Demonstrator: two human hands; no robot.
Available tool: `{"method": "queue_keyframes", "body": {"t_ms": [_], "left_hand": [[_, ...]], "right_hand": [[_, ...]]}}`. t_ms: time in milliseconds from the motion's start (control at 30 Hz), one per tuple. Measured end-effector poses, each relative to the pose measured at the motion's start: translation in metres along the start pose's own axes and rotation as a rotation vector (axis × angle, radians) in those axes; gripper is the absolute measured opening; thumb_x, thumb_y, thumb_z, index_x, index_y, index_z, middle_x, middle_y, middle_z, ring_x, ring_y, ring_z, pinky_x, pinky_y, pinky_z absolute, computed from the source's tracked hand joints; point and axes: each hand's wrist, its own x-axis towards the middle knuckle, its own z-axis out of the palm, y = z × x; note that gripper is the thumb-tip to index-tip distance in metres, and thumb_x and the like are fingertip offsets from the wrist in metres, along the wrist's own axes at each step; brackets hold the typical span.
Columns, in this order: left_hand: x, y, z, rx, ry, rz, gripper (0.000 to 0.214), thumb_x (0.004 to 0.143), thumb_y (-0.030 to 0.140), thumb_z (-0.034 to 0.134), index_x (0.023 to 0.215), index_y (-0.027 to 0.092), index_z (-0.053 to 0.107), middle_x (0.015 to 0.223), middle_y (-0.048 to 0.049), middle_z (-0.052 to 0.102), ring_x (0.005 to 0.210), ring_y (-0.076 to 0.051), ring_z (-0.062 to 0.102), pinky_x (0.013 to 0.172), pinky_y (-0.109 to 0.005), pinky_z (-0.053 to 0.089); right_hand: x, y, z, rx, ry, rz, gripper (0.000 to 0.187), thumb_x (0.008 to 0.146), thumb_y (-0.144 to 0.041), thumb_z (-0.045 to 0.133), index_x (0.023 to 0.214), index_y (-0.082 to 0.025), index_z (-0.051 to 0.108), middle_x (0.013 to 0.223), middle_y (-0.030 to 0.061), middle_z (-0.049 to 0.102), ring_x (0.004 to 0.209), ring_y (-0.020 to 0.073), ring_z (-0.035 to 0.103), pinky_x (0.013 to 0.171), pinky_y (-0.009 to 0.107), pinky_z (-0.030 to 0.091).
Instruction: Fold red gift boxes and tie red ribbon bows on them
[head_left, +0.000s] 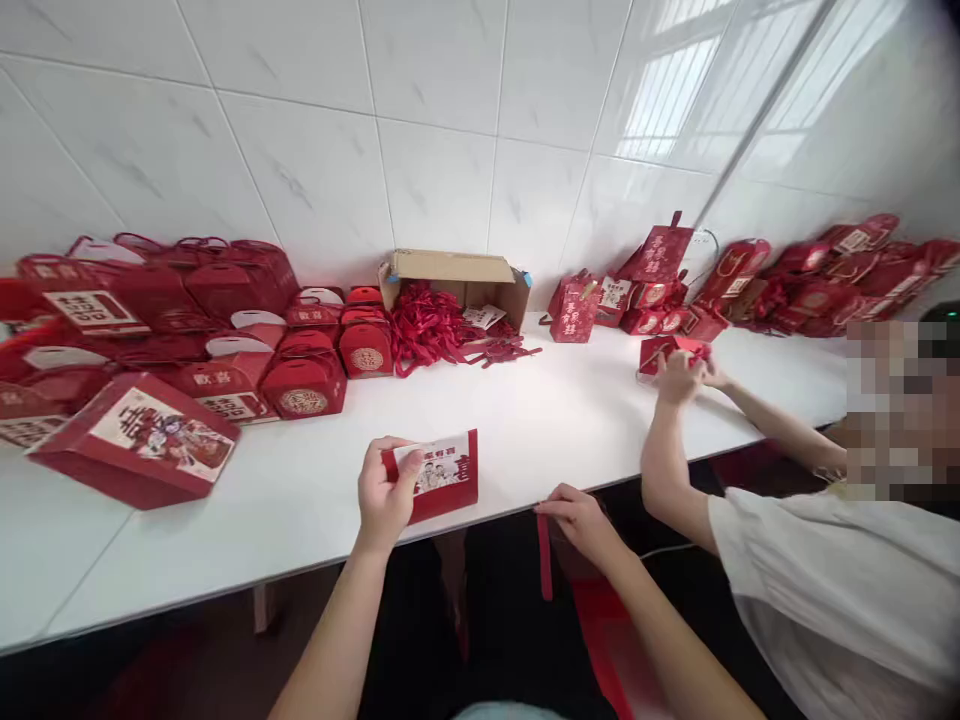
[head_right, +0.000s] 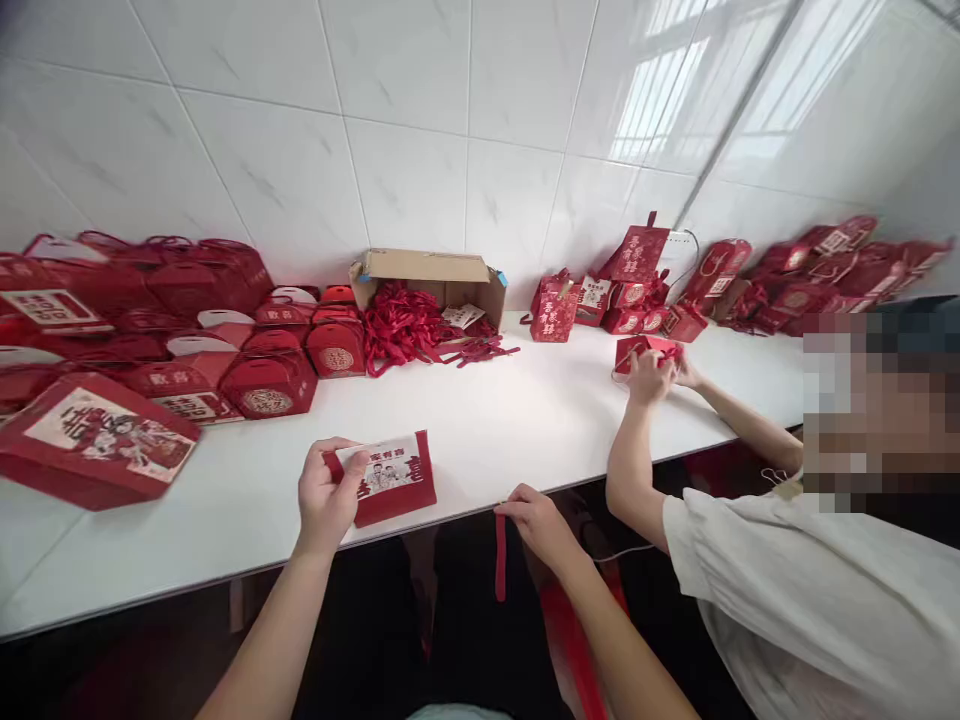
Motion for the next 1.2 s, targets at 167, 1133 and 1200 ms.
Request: {"method": "queue_keyframes", "body": {"t_ms": [167, 1133, 1200], "left_hand": [[0.004, -0.002, 0.0, 0.01, -0.003, -0.005, 0.023, 0.081, 0.039, 0.061, 0.087, 0.019, 0.053, 0.08, -0.0004, 0.06, 0.074, -0.014, 0.059, 0.071, -0.025, 0.048], [-0.02, 0.032, 0.005, -0.143, -0.005, 0.061, 0.011, 0.083, 0.026, 0.061, 0.086, 0.02, 0.052, 0.079, 0.0003, 0.06, 0.075, -0.013, 0.061, 0.067, -0.023, 0.05], [-0.028, 0.042, 0.005, -0.151, -0.092, 0.113, 0.007, 0.085, 0.021, 0.059, 0.087, 0.02, 0.053, 0.08, 0.0001, 0.06, 0.076, -0.013, 0.062, 0.068, -0.023, 0.05]], "right_hand": [[0.008, -0.008, -0.008, -0.047, -0.086, 0.028, 0.031, 0.088, -0.012, 0.046, 0.093, -0.022, 0.075, 0.083, 0.0062, 0.063, 0.075, 0.016, 0.063, 0.069, 0.026, 0.051], [0.04, -0.104, -0.018, 0.305, 0.341, -0.306, 0.017, 0.081, -0.023, 0.067, 0.081, -0.038, 0.076, 0.108, 0.004, 0.061, 0.106, 0.0228, 0.052, 0.087, 0.041, 0.046], [0.041, -0.112, -0.015, 0.351, 0.346, -0.281, 0.016, 0.081, -0.024, 0.067, 0.079, -0.037, 0.076, 0.131, 0.0012, 0.051, 0.124, 0.0274, 0.041, 0.098, 0.047, 0.038]]}}
